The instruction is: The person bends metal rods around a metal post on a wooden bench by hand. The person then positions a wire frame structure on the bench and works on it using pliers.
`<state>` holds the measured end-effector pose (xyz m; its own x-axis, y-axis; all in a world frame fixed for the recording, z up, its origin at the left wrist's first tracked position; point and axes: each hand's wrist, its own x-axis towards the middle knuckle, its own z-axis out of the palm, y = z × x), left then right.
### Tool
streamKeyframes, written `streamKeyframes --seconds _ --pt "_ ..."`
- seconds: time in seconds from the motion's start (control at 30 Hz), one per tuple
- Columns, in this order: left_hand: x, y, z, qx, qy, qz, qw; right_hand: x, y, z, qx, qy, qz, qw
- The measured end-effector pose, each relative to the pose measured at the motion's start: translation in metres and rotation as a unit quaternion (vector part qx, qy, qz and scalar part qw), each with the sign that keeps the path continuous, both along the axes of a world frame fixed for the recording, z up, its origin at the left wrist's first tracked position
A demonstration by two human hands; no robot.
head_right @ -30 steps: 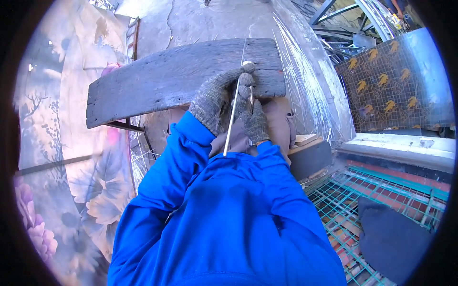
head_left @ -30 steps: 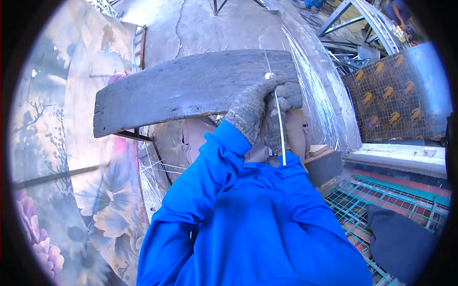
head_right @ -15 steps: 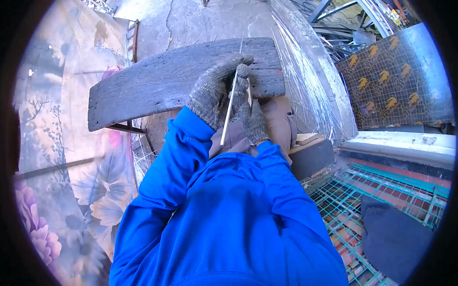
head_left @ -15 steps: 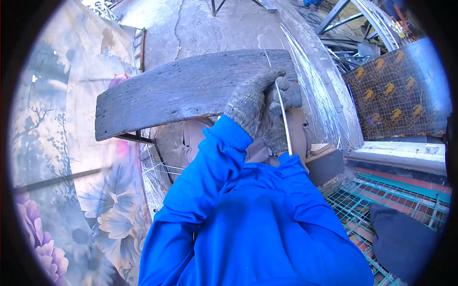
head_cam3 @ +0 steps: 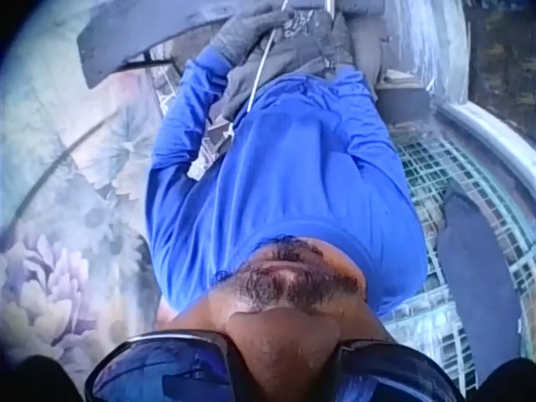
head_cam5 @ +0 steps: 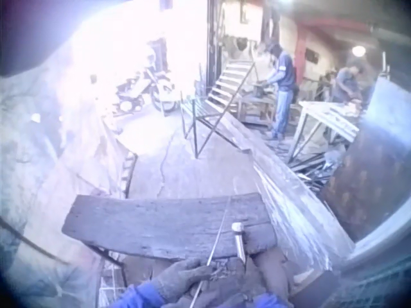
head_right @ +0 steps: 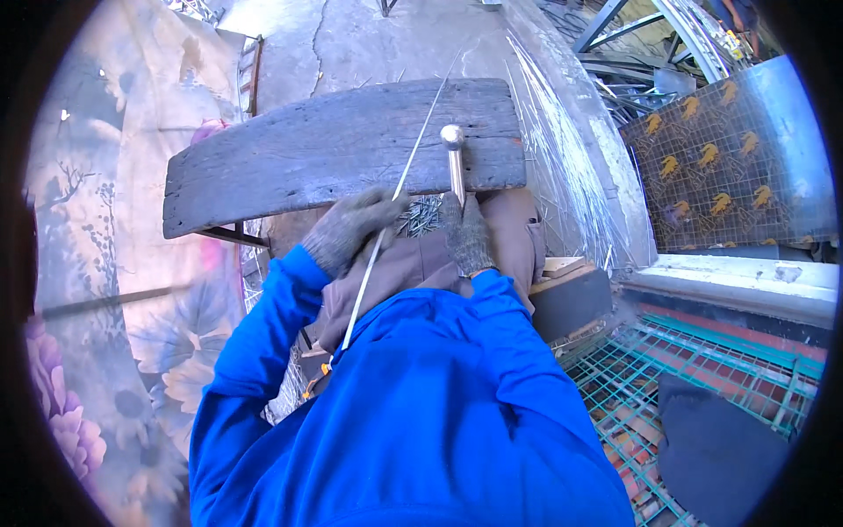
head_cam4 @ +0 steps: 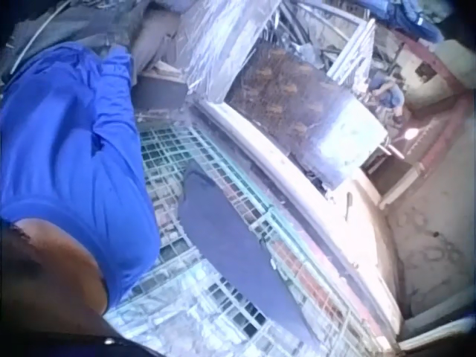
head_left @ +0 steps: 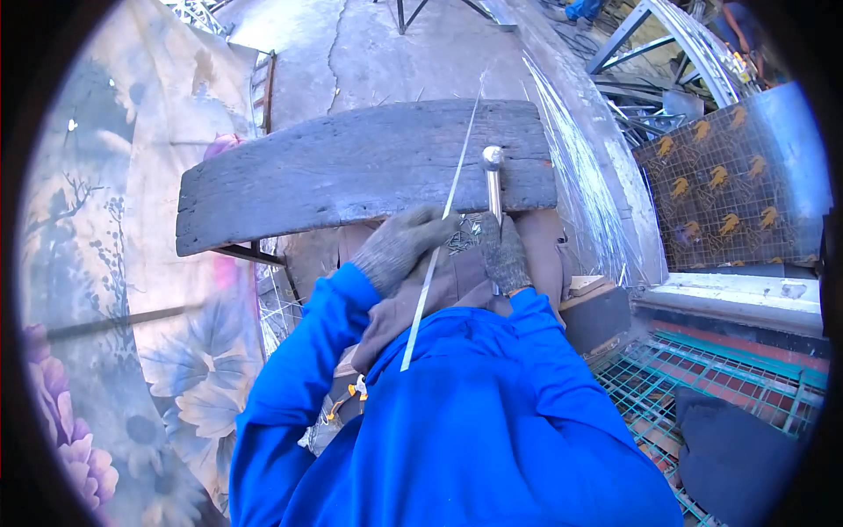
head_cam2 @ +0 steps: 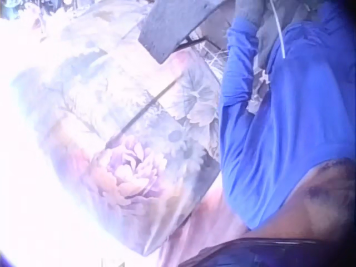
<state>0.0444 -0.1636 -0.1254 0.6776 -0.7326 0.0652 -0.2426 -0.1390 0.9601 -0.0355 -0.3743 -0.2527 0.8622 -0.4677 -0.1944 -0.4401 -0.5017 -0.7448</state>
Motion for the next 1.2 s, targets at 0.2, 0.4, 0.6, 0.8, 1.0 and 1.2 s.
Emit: streamKeyframes --seconds 0.2,0.4,0.6,0.8,1.0,1.2 --pt "-0.034 0.094 0.002 0.263 0.266 0.012 0.927 -0.001 0.002 -0.007 0.019 -0.006 -0.024 1.0" --pt "-0.088 0.157 -0.025 0.306 0.188 0.036 0.932 -0.003 -0.003 -0.015 -0.037 -0.055 0.02 0.998" --pt "-0.138 0.19 -0.044 0.393 0.149 0.056 0.906 -0.001 0.001 0.005 0.03 0.014 -0.013 0.999" --pt "-0.166 0.223 -0.054 0.445 0.172 0.079 0.875 0.0 0.0 -0.006 0.041 -0.019 -0.022 0.999" --pt "-0.199 0.274 -0.068 0.496 0.203 0.109 0.837 0.001 0.005 -0.007 0.057 -0.022 -0.047 0.997" --pt "-0.233 0.309 -0.065 0.559 0.117 0.106 0.814 0.002 -0.007 0.005 0.304 0.057 -0.046 0.95"
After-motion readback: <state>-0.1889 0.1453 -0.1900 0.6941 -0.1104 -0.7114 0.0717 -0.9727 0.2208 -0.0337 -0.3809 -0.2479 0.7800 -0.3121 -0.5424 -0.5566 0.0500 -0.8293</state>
